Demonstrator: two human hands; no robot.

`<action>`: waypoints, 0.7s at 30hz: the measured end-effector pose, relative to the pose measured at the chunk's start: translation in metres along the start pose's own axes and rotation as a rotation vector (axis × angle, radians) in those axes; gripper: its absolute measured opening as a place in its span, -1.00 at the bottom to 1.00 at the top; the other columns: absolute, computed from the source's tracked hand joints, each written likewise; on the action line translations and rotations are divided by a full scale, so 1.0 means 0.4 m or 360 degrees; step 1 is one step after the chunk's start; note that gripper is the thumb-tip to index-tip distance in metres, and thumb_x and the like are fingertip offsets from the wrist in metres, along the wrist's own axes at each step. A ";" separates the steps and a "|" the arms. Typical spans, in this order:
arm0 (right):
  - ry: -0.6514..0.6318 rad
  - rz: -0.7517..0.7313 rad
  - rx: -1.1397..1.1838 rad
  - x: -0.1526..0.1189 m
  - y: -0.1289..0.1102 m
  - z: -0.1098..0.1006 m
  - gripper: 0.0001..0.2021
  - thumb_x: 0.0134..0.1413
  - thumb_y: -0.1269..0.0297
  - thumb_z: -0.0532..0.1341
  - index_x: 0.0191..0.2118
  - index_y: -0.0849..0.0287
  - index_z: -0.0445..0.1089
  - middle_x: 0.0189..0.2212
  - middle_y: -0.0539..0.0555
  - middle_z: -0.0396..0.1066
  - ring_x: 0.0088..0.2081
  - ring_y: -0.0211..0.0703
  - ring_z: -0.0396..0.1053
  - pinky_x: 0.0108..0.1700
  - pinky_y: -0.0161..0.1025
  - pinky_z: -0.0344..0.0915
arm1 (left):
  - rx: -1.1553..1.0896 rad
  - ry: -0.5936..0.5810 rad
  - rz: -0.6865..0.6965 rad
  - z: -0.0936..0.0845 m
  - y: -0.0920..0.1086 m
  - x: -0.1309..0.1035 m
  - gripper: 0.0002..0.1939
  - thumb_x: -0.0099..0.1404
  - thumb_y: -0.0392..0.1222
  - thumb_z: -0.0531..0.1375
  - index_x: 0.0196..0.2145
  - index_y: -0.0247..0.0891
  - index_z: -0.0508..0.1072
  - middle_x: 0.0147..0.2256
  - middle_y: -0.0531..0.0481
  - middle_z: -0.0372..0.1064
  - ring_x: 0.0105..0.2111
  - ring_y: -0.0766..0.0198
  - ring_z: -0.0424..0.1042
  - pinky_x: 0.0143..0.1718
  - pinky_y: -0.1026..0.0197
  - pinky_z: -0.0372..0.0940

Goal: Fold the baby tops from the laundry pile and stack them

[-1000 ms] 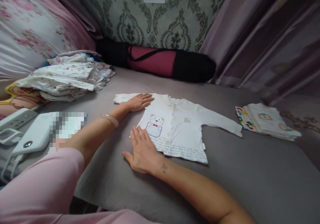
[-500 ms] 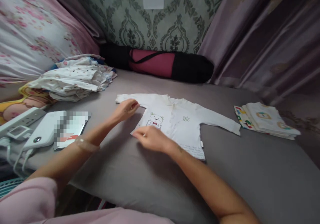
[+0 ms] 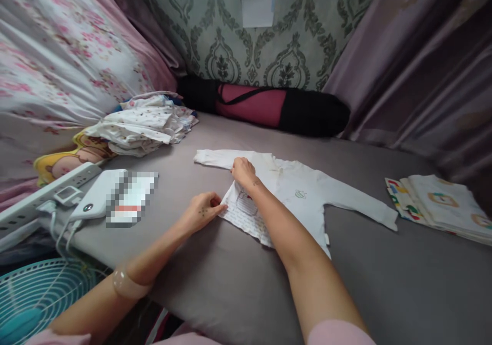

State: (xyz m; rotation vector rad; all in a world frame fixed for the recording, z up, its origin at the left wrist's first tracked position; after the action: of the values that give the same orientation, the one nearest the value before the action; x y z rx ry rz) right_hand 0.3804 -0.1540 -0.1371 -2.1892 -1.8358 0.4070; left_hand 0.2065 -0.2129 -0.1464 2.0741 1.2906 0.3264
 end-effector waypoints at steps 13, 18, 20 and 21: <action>0.0399 0.0070 0.0347 0.010 0.027 0.068 -0.75 0.25 0.23 0.06 -0.30 0.20 0.45 -0.29 0.12 0.46 -0.20 -0.16 0.35 -0.13 -0.29 0.19 | -0.0434 -0.0278 -0.0225 -0.026 -0.027 -0.003 -0.84 0.15 -0.15 0.14 -0.33 -0.28 0.37 -0.57 0.07 0.38 -0.62 0.36 0.28 -0.56 0.33 0.11; 0.0114 0.0099 0.0986 -0.019 0.071 0.031 -0.70 0.21 0.18 0.03 -0.25 0.23 0.45 -0.35 0.08 0.48 -0.32 -0.22 0.41 -0.28 -0.33 0.25 | -0.0040 -0.0146 -0.0119 -0.050 -0.002 -0.007 -0.79 0.17 -0.09 0.13 -0.36 -0.27 0.46 -0.53 0.02 0.40 -0.48 0.26 0.35 -0.44 0.27 0.11; 0.0090 0.0110 0.1242 -0.062 0.110 0.001 -0.70 0.18 0.18 0.05 -0.16 0.23 0.42 -0.27 0.11 0.48 -0.31 -0.22 0.44 -0.31 -0.34 0.28 | -0.0099 -0.0210 -0.0137 -0.054 -0.001 -0.007 -0.71 0.16 0.00 0.15 -0.33 -0.28 0.48 -0.53 0.03 0.39 -0.48 0.25 0.35 -0.45 0.26 0.11; 0.0129 0.0122 0.1270 -0.093 0.135 -0.016 -0.70 0.17 0.17 0.06 -0.14 0.22 0.42 -0.24 0.12 0.48 -0.29 -0.21 0.45 -0.31 -0.34 0.29 | -0.0129 -0.0233 -0.0130 -0.055 -0.004 -0.007 -0.67 0.15 0.05 0.16 -0.31 -0.28 0.49 -0.52 0.04 0.38 -0.48 0.25 0.35 -0.45 0.26 0.11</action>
State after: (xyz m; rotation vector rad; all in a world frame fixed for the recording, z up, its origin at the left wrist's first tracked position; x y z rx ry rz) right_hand 0.4263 -0.2000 -0.1491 -1.6769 -1.2307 0.8706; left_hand 0.1925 -0.2060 -0.1307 1.9338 1.2493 0.1840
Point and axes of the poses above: each hand's wrist, its own x-axis towards the middle knuckle, its own z-axis out of the palm, y = z × x, the point moved 1 cm from there along x, towards the middle knuckle
